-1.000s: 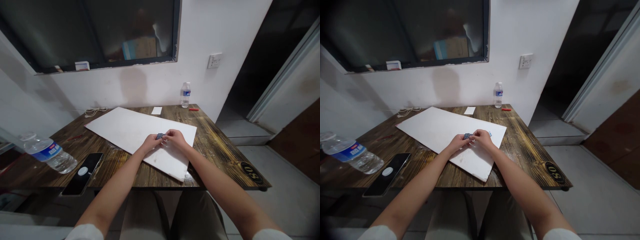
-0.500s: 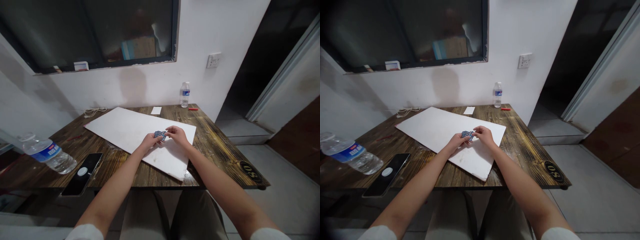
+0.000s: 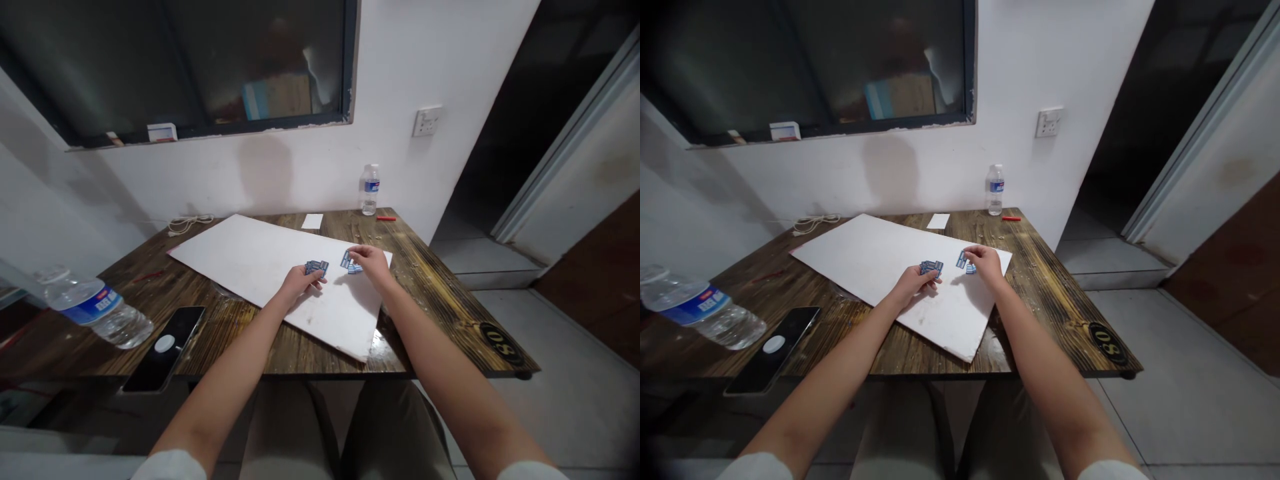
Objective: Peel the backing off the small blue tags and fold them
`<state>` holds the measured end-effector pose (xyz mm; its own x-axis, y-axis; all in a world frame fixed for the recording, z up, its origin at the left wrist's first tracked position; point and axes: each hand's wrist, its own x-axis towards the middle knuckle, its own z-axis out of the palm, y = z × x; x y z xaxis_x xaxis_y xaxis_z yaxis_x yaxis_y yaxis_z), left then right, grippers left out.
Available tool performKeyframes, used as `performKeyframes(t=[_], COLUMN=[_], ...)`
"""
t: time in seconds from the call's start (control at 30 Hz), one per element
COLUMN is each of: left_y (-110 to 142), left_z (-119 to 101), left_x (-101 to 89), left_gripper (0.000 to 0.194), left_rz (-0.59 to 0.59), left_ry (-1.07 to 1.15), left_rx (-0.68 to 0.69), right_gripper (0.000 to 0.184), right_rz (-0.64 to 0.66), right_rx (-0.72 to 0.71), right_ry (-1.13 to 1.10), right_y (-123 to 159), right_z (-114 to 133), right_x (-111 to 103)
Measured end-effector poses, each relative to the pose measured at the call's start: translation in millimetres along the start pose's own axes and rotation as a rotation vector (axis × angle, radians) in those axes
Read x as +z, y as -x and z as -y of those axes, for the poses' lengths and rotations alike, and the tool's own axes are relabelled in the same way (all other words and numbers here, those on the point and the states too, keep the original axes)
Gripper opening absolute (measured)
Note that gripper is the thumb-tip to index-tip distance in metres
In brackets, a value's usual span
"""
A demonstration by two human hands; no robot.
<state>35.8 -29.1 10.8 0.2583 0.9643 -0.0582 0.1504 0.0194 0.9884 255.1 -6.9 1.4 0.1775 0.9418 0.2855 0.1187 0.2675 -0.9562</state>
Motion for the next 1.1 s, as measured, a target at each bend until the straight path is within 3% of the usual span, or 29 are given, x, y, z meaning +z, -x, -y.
performKeyframes(t=[0.17,0.33,0.43,0.53,0.73,0.83,0.97,1.1], left_y=[3.5,3.4,3.1,3.4,6.3,8.5,8.2,5.3], left_z=[-4.2,-4.2,-2.1,0.0,-2.4,-3.3,-2.5,-2.1], left_x=[1.4,1.3,1.2,1.7,3.9,4.9,5.5,4.4], left_gripper=[0.034,0.033,0.032,0.033,0.036,0.036,0.033,0.037], left_rz=[-0.005,-0.01,-0.014,-0.018,0.042,0.072,0.079,0.075], left_ry=[-0.016,-0.035,-0.042,-0.035,-0.118,-0.127,-0.101,-0.003], left_rx=[-0.011,-0.018,-0.022,-0.03,0.024,0.035,0.04,0.022], right_gripper=[0.014,0.017,0.017,0.02,0.026,0.02,0.02,0.02], right_rz=[-0.075,-0.014,-0.073,-0.1,0.286,0.366,0.293,0.121], right_rx=[-0.034,-0.047,-0.126,-0.222,-0.375,-0.302,-0.147,-0.094], right_ry=[0.368,0.656,0.765,0.699,0.353,0.319,0.197,0.191], right_y=[-7.2,-3.0,-1.4,1.4,20.6,27.1,23.2,9.2], right_z=[-9.2,-17.4,-16.8,-6.1,19.5,20.0,13.7,5.9], right_x=[-17.0,-20.7,-20.1,-13.7,16.7,26.2,24.3,7.1])
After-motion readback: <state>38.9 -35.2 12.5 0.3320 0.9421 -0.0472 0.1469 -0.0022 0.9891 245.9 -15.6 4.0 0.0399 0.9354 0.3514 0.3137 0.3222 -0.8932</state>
